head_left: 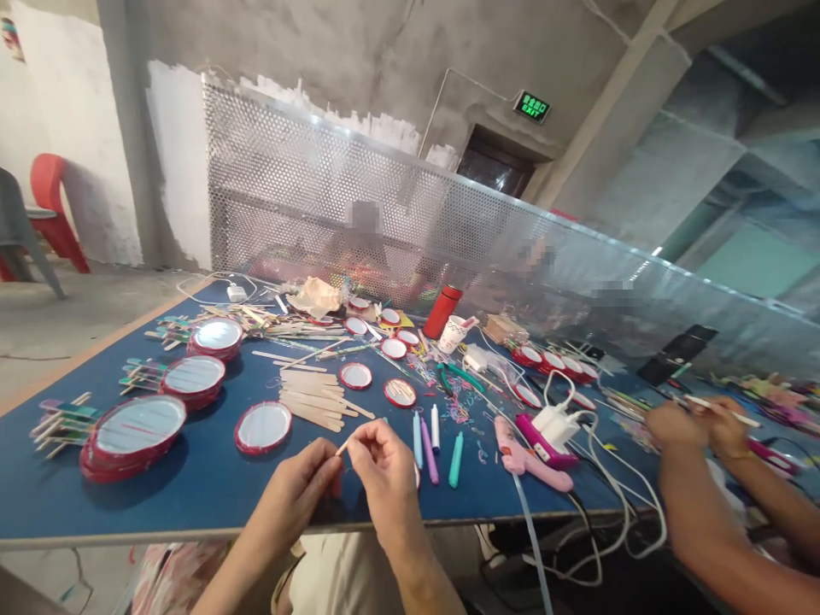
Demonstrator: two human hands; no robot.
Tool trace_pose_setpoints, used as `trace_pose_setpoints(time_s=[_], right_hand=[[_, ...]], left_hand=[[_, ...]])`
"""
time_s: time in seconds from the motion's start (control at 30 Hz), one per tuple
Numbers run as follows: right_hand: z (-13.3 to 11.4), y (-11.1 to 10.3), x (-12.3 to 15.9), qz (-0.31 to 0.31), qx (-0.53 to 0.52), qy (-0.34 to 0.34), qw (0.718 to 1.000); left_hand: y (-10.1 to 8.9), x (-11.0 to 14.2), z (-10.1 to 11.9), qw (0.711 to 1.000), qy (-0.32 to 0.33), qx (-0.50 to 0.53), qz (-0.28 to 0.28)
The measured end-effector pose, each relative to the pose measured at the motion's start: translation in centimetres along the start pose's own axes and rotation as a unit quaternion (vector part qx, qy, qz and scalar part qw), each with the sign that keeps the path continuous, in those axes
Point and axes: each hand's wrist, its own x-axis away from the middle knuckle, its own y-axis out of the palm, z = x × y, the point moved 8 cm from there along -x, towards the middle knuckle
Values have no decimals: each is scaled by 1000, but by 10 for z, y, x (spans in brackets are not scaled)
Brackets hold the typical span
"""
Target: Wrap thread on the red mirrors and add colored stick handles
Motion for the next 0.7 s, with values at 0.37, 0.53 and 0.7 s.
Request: trace_pose_setpoints(time_s=[0.37, 0.53, 0.7], right_hand=[[8, -10, 9, 13, -5, -12, 1000], [9, -10, 13, 17, -10, -14, 1000], [19, -18, 19, 37, -31, 12, 999]], left_hand=[[-2, 0, -2, 1000, -10, -6, 21], [-3, 0, -2, 999, -21, 11, 26], [1, 4, -1, 999, -39, 26, 9]])
